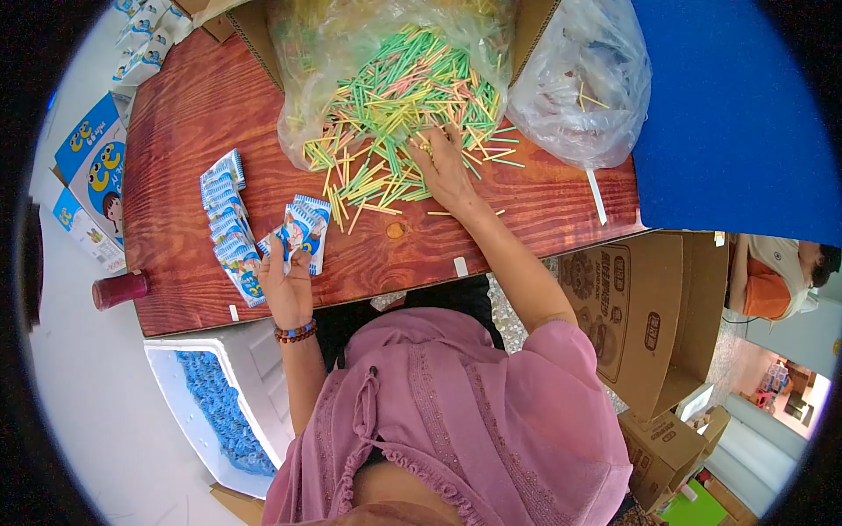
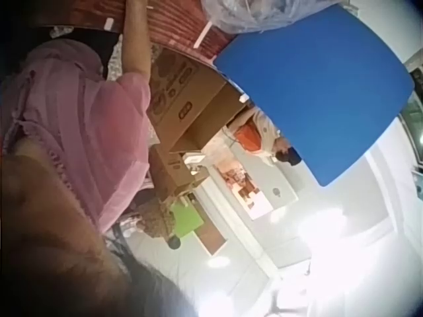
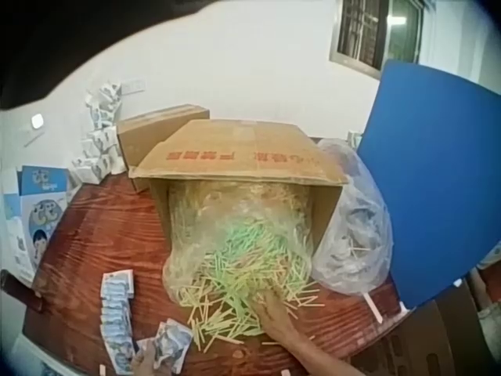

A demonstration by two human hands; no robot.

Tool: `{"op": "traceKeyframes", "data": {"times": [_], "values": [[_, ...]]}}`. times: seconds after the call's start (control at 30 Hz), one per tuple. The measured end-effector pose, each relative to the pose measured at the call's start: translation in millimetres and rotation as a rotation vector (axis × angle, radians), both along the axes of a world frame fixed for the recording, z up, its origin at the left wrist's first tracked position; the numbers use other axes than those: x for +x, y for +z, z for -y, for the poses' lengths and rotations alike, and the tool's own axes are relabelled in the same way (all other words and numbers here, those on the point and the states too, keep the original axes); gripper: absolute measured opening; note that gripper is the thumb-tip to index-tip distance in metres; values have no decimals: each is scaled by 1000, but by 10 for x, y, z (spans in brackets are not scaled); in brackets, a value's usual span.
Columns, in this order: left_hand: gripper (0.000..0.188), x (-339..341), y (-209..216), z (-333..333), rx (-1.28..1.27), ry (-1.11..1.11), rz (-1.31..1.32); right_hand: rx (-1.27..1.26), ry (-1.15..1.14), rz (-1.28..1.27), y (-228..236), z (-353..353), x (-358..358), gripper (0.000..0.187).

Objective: Sorting small items and packing them into plastic bins.

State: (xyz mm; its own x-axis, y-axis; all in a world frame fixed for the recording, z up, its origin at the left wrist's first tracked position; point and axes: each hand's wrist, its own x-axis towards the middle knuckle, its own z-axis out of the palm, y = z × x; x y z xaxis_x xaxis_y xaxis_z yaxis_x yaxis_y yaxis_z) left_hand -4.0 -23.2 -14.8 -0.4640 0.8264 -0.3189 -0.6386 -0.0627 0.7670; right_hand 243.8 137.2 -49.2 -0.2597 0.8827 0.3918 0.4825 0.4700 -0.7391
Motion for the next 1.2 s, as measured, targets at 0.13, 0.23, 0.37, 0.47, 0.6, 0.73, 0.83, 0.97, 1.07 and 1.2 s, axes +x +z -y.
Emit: {"op": "traceKeyframes", "data": {"times": [0.13, 0.23, 0.37, 0.47, 0.6, 0.73, 0.83, 0.97, 1.07, 1.2], "values": [[14, 51, 44, -43, 19, -11, 8, 26, 42, 71, -71, -49, 87, 14], [14, 61, 16, -76, 42, -6, 27, -119, 14, -125, -83, -47, 79, 12], [14, 218, 38, -203, 107, -79, 55, -475, -7, -1197, 436, -22, -79, 13], [14, 418, 108, -337, 64, -129, 65, -455, 221, -1439, 602, -17, -153, 13], [13, 510, 37, -474, 124, -154, 102, -431, 271, -1564, 862, 149, -430, 14], [14, 481, -10, -496, 152, -175, 188, -303, 321, -1511, 983, 169, -574, 11], [15, 492, 73, -522, 131, -135, 162, -349, 303, -1466, 970, 122, -573, 11], [15, 539, 78, -563, 152, -172, 209, -328, 358, -1520, 938, 197, -695, 13], [13, 578, 32, -562, 171, -169, 237, -395, 228, -1547, 998, 323, -843, 16], [11, 601, -38, -559, 177, -136, 262, -359, 128, -1414, 989, 431, -953, 19]]}}
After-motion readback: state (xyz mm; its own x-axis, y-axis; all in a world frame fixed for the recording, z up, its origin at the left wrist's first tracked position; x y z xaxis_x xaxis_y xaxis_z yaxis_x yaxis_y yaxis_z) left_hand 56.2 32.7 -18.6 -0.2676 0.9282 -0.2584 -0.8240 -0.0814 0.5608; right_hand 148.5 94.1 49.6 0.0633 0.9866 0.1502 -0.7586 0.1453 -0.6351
